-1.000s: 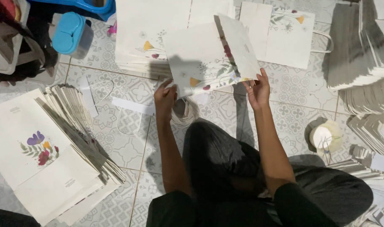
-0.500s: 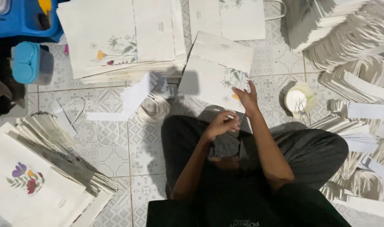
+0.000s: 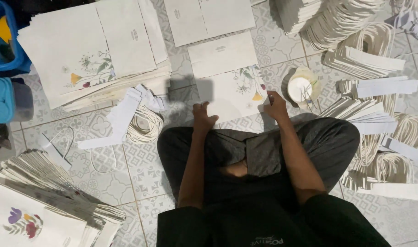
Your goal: The person sits on the floor and assembles paper bags by applying glue to paper strips and attaching them to the bag body. They press the glued areas to secure the handles and stack the finished bags.
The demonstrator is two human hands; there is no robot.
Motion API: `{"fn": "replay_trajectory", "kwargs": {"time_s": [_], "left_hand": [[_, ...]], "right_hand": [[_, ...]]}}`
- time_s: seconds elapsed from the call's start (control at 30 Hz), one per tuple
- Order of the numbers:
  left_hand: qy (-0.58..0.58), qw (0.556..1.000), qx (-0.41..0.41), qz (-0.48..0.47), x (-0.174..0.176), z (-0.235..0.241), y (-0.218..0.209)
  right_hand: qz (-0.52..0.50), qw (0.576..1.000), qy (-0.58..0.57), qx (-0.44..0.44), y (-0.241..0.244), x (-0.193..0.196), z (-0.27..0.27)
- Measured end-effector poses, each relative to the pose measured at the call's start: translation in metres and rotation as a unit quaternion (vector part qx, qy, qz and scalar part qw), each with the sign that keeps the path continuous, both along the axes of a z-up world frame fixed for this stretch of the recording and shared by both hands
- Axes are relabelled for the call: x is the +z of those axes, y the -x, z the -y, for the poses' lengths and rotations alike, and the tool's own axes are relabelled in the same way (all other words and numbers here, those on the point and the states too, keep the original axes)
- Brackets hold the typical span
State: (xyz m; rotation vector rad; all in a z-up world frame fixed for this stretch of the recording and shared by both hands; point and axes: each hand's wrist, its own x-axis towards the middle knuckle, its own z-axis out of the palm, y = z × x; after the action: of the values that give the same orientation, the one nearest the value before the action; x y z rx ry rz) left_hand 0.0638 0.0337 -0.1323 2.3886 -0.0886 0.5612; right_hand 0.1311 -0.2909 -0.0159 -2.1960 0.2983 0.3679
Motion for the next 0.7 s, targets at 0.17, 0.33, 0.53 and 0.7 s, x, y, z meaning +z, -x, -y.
{"fn": "replay_trajectory", "kwargs": {"time_s": [0.17,0.33,0.53,0.7], "left_hand": [[-0.004,0.988,-0.044,-0.149,0.059,0.012,0.017],[-0.036,0.973,-0.016,-0.225,0.072,0.011,0.006],[-0.038,0.986,-0.005,-0.165,0.073,0.009,0.004],[-0.012,0.987,0.018,-0.160,0.039,0.002,-0.005]], "right_hand": [[-0.028,0.995,0.082,0.047,0.018,0.019,-0.002],[0.041,0.995,0.061,0.066,0.024,0.036,-0.016],[0.169,0.982,0.033,0.077,0.022,0.021,-0.022],[0.242,0.964,0.067,0.093,0.013,-0.003,-0.023]]}}
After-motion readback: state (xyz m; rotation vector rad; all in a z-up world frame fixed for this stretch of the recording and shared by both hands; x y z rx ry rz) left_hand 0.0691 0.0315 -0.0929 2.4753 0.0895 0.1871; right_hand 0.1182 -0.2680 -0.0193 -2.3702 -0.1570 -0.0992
